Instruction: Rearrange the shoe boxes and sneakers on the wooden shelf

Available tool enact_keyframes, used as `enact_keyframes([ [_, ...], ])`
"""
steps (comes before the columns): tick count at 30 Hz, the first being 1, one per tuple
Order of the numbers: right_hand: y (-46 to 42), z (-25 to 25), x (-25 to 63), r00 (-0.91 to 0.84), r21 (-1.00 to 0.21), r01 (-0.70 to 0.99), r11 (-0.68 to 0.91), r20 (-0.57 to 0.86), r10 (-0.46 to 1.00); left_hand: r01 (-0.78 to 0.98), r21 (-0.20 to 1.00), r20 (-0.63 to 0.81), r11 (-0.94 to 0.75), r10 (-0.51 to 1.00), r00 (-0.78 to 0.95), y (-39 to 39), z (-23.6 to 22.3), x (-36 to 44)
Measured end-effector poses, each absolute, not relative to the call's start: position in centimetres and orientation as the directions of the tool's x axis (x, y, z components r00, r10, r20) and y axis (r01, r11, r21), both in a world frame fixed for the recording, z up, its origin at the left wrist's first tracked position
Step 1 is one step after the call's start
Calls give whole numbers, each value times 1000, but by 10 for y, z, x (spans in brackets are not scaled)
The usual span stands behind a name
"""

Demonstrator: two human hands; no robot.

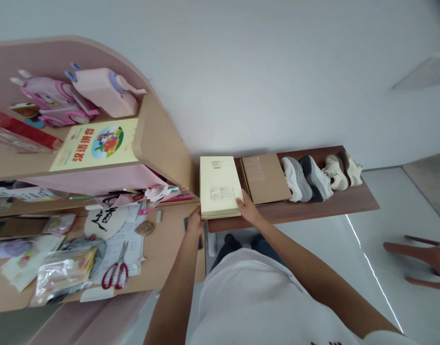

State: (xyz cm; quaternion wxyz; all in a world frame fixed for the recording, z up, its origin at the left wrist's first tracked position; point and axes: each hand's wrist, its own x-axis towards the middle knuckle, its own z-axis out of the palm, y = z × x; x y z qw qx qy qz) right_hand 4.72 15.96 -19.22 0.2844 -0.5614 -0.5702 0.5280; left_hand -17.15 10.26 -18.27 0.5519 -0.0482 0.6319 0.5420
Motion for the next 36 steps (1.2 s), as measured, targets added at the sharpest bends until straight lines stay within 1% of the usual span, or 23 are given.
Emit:
enact_keyframes([
  [2,165,-189,44,-205,-910,382,-161,-253,945,-671,608,-774,425,506,-380,106,-179,-172],
  [4,170,-186,40,-211,-899,414,-140,-245,946,-683,596,-780,422,509,-365,108,-175,-173],
  [8,175,-182,34,-232,-888,454,-81,-205,951,-691,610,-741,389,590,-322,109,-166,-171],
  [11,175,-179,30,-288,-894,445,-56,-202,936,-655,659,-692,370,639,-335,110,-160,-165],
  [15,175,-175,27,-336,-905,414,-99,-254,907,-584,736,-620,343,688,-377,114,-154,-153],
  [19,174,-167,26,-327,-910,384,-155,-291,899,-538,783,-570,312,707,-418,118,-149,-142],
  [25,172,-158,23,-298,-907,357,-223,-336,893,-485,834,-474,261,789,-391,117,-146,-130],
  [36,166,-178,22,-291,-935,227,-273,-333,897,-402,883,-424,243,780,-459,116,-150,-122],
])
